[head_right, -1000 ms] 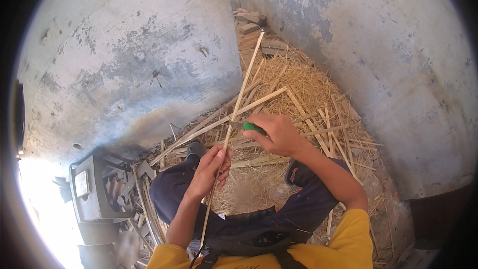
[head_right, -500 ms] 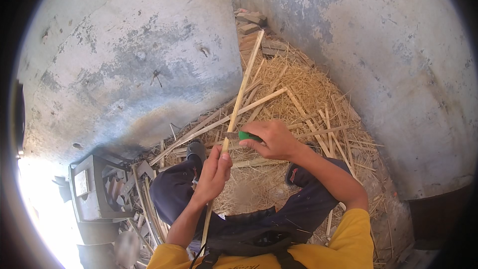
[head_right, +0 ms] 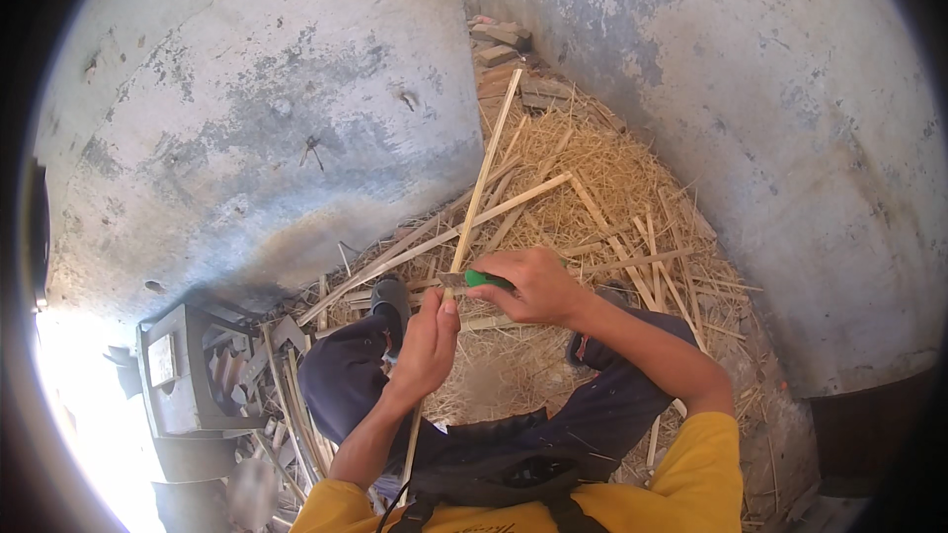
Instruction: The person shaves a long thin strip of bamboo by hand using a small green-handled knife, repeatedly pulling the blade along the length of the wood while seated.
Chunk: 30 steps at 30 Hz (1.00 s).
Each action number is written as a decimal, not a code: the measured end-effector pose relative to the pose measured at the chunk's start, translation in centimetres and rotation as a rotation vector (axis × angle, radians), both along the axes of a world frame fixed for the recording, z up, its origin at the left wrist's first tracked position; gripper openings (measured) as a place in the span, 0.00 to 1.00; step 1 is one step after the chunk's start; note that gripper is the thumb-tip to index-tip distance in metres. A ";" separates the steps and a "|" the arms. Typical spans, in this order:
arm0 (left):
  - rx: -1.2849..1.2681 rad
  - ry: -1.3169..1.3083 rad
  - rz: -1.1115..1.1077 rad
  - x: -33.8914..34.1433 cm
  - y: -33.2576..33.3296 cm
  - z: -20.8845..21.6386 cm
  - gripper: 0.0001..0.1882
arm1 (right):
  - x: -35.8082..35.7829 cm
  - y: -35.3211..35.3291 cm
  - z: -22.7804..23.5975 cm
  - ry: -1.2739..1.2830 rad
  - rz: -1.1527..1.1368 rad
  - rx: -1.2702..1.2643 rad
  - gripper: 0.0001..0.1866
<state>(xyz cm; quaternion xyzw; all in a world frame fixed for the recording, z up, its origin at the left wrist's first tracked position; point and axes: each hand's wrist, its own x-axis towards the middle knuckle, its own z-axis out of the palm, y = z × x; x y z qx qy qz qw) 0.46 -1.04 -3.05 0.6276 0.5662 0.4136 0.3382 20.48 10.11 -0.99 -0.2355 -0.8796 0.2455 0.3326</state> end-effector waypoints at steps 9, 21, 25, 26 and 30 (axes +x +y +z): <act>0.008 0.071 0.022 0.0 -0.7 0.8 0.12 | -0.6 -0.6 -0.1 0.053 -0.079 0.066 0.16; 0.039 0.127 0.028 0.0 -1.0 1.4 0.09 | -0.2 0.3 -0.1 0.065 -0.135 0.146 0.16; 0.008 0.141 0.040 0.0 -1.2 1.5 0.08 | -0.3 0.2 0.1 0.071 -0.146 0.151 0.15; 0.005 0.145 0.041 0.0 -1.2 1.5 0.08 | -0.2 0.2 0.2 0.067 -0.148 0.153 0.15; -0.020 0.197 0.029 0.0 -2.0 2.1 0.08 | 0.7 2.0 1.2 0.119 -0.215 0.152 0.14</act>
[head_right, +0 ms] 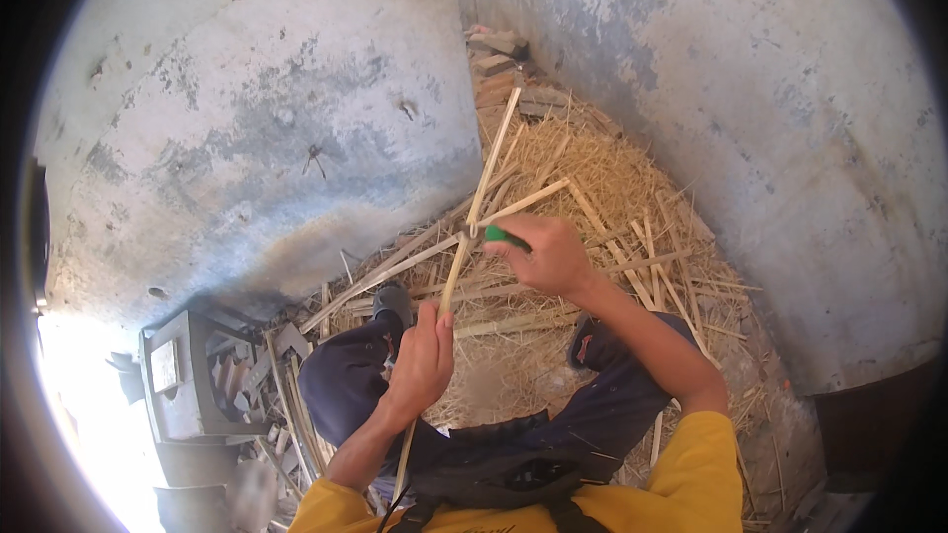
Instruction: The person shaves a long thin strip of bamboo by hand using a small green-handled knife, repeatedly pulling the blade along the length of the wood while seated.
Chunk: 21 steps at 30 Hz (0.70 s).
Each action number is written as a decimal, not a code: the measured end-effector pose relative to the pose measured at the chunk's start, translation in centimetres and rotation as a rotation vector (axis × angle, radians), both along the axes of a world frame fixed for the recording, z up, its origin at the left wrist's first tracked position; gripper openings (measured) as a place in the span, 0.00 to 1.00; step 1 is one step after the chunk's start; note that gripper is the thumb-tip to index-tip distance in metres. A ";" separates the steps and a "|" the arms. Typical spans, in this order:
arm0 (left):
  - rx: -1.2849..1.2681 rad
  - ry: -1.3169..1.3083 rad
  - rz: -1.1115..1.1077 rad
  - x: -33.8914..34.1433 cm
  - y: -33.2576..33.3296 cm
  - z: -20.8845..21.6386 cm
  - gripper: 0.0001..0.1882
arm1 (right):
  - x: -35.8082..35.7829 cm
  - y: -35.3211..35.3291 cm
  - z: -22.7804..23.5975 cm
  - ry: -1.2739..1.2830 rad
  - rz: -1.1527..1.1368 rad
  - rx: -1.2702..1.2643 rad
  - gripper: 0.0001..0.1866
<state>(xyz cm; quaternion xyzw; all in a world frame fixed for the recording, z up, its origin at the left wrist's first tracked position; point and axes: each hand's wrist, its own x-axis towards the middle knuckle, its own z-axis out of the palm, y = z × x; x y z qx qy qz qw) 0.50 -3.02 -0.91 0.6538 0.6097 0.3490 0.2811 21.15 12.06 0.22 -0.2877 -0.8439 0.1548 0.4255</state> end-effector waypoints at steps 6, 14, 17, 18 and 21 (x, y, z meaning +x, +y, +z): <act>-0.038 0.032 0.042 0.1 -1.8 -1.2 0.12 | 0.6 1.0 -0.7 0.022 -0.012 -0.009 0.13; -0.164 0.114 0.074 -0.3 -4.4 -1.0 0.13 | 1.4 3.5 -1.2 -0.035 -0.055 -0.099 0.16; -0.122 0.104 0.054 -0.4 -5.5 -1.7 0.14 | 1.8 5.0 -2.3 -0.036 -0.110 -0.099 0.17; -0.102 0.087 0.046 -0.7 -6.1 -2.2 0.14 | 2.1 5.6 -2.1 -0.070 -0.155 -0.152 0.18; 0.095 0.252 -0.038 -1.2 -7.7 -3.5 0.12 | 2.4 6.6 -1.7 -0.140 -0.233 -0.216 0.19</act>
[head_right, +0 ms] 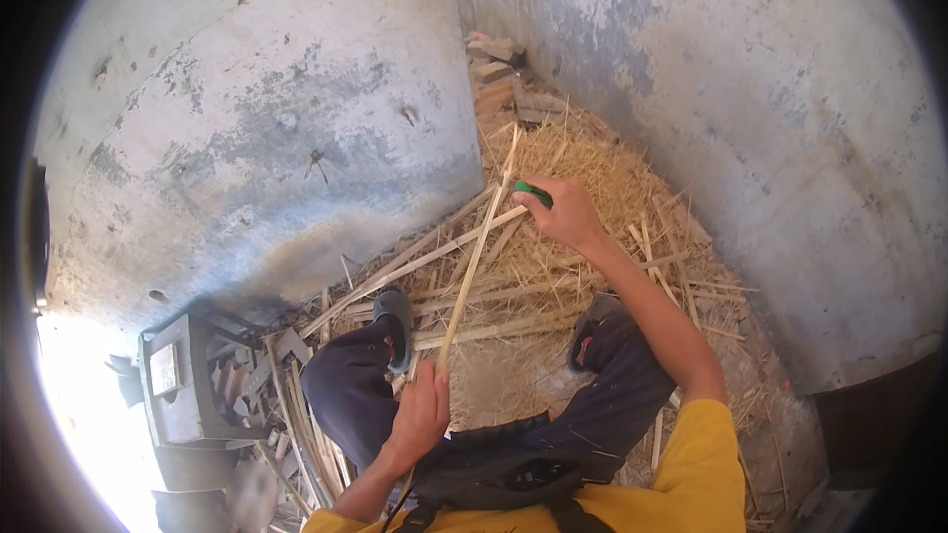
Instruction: The person shaves a long thin strip of bamboo by hand using a small green-handled knife, repeatedly pulling the blade along the length of the wood while seated.
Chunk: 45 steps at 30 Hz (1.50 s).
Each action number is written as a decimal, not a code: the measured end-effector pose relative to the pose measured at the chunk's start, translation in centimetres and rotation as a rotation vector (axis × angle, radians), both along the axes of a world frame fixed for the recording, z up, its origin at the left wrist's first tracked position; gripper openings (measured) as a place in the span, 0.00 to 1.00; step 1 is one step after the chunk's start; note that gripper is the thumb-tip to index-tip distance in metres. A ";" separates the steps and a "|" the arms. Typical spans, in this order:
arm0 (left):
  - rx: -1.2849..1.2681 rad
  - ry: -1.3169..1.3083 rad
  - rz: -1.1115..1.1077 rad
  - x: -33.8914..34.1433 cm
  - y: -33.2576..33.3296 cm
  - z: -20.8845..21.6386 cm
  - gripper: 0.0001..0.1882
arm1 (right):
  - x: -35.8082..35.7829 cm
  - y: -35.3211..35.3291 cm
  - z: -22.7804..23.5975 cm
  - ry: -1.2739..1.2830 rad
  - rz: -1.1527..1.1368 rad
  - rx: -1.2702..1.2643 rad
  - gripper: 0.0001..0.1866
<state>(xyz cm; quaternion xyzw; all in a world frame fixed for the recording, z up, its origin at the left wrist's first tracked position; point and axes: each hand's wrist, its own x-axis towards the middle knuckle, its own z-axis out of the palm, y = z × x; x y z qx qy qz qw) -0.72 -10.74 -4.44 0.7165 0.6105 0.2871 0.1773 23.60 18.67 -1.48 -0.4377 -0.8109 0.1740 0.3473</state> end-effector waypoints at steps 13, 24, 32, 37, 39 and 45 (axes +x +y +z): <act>-0.481 -0.642 -0.003 -3.3 -1.4 -3.0 0.14 | 4.0 4.2 -2.1 -0.180 -0.313 -0.188 0.29; -0.983 -1.367 -0.110 -1.9 3.3 -2.2 0.23 | -0.8 -2.9 1.3 0.684 0.191 -0.618 0.15; -0.992 -1.314 -0.187 -1.2 3.6 -2.6 0.22 | -0.7 -3.4 1.3 0.840 0.247 -0.713 0.11; -0.905 -1.188 -0.054 0.2 3.9 -0.1 0.23 | -0.2 -3.6 1.5 0.792 0.238 -0.680 0.11; -0.870 -1.151 -0.038 0.2 3.9 -0.3 0.23 | -0.3 -4.0 2.0 0.743 0.236 -0.627 0.12; -0.755 -1.174 -0.012 0.6 4.3 0.2 0.26 | -0.6 -5.6 1.4 0.549 0.303 -0.382 0.17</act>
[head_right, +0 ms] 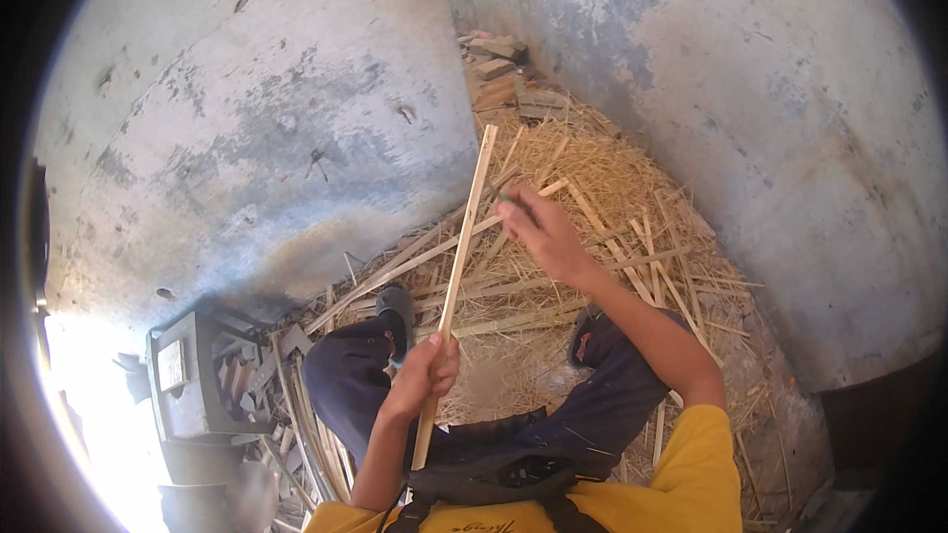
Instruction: The person shaves a long thin strip of bamboo by hand using a small green-handled knife, repeatedly pulling the blade along the length of the wood while seated.
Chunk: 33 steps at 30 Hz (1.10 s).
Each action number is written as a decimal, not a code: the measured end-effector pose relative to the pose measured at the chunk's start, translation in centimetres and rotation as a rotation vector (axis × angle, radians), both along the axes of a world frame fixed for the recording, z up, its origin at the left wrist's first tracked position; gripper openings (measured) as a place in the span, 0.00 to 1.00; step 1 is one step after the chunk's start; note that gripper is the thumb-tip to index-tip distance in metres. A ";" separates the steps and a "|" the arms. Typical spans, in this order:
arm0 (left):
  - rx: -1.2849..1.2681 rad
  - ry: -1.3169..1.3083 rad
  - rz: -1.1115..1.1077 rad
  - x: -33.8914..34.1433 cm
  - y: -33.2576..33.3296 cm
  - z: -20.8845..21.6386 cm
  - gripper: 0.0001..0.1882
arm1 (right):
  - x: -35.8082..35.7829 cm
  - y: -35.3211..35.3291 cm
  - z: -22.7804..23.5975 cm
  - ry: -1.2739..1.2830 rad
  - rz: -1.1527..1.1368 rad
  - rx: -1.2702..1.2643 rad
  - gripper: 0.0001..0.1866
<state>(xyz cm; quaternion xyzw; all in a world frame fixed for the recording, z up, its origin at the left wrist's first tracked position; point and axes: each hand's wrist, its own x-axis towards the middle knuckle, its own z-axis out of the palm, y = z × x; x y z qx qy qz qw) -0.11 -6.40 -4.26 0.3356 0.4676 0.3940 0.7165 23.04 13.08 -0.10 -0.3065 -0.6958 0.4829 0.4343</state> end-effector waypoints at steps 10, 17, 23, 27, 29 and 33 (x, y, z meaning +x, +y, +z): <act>0.203 0.238 0.156 0.9 0.0 0.2 0.26 | -2.9 -5.6 -0.5 -0.356 0.070 0.516 0.16; 0.353 0.450 0.246 1.1 -0.1 0.1 0.22 | -3.6 -6.5 -1.8 -0.366 0.082 0.591 0.16; 0.482 0.717 0.255 1.3 0.0 1.3 0.20 | -3.7 -6.5 -1.8 -0.372 0.074 0.602 0.16; 0.459 0.851 0.257 1.5 -0.1 2.1 0.17 | -4.0 -6.6 -2.2 -0.364 0.031 0.623 0.15; 0.455 0.891 0.260 1.7 -0.2 2.3 0.16 | -4.0 -6.7 -2.1 -0.362 0.020 0.631 0.15; 0.489 0.906 0.282 1.7 -0.2 2.1 0.14 | -4.1 -6.8 -2.0 -0.376 -0.005 0.640 0.14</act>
